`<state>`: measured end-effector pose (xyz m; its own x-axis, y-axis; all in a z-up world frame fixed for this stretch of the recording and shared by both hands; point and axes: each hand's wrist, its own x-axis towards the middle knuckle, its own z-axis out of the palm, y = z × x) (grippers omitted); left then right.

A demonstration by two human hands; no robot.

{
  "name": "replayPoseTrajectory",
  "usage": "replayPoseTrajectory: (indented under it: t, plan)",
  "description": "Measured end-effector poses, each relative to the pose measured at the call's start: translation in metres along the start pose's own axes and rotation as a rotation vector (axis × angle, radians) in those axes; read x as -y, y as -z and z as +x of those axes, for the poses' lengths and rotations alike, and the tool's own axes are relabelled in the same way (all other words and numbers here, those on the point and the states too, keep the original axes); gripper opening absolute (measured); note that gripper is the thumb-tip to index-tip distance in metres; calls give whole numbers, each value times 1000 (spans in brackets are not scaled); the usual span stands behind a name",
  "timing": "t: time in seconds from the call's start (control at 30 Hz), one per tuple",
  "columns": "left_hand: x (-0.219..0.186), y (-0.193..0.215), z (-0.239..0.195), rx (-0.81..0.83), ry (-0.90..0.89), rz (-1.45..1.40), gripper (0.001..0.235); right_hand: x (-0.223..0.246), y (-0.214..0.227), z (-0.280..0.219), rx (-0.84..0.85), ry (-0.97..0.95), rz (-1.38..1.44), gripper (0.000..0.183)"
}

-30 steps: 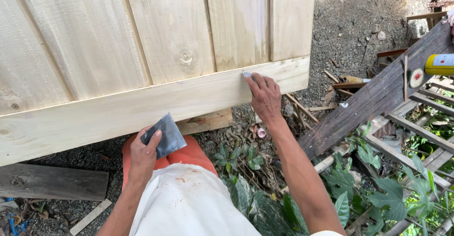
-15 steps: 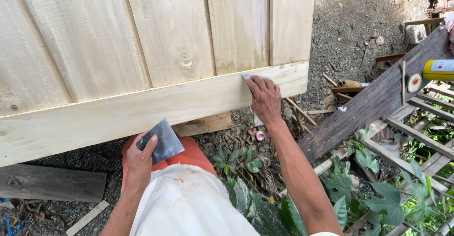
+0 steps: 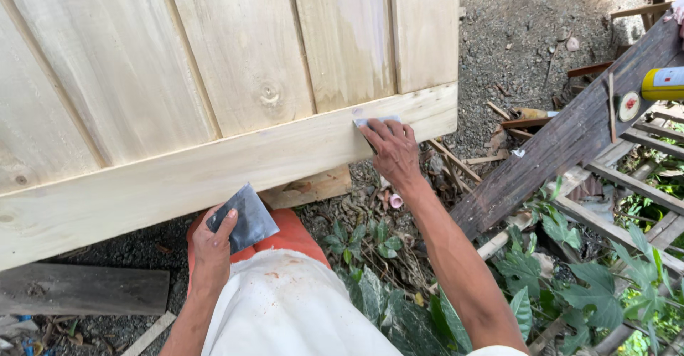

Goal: The person sands the surface of a wooden structure using a sanding block. They move the block back and forth along the wood grain, smoothing the surface of the planks and the frame.

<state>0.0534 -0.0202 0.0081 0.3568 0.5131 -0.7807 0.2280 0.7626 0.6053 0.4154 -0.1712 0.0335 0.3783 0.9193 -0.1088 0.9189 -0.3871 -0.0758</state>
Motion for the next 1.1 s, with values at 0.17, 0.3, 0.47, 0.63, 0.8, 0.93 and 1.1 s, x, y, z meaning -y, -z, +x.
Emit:
replayPoseTrajectory:
  t: [0.17,0.3,0.47,0.63,0.8,0.93,1.1]
  plan:
    - [-3,-2,-1,15,-25,-99,43,17,-9,22,4,-348,177,47]
    - [1,-10,10,3,127,-205,46,65,-15,26,39,-287,196,45]
    - [8,-31,29,63,171,-294,44,124,18,-6,5,-183,514,46]
    - [-3,-51,33,90,232,-343,41,191,47,-42,-73,-113,656,38]
    - [-42,-45,17,110,243,-370,43,170,52,-56,214,35,532,38]
    - [-62,-40,9,222,121,-354,41,151,56,-67,-58,-21,750,32]
    - [-42,-63,-9,217,-19,-486,40,170,58,-72,165,-586,1073,39]
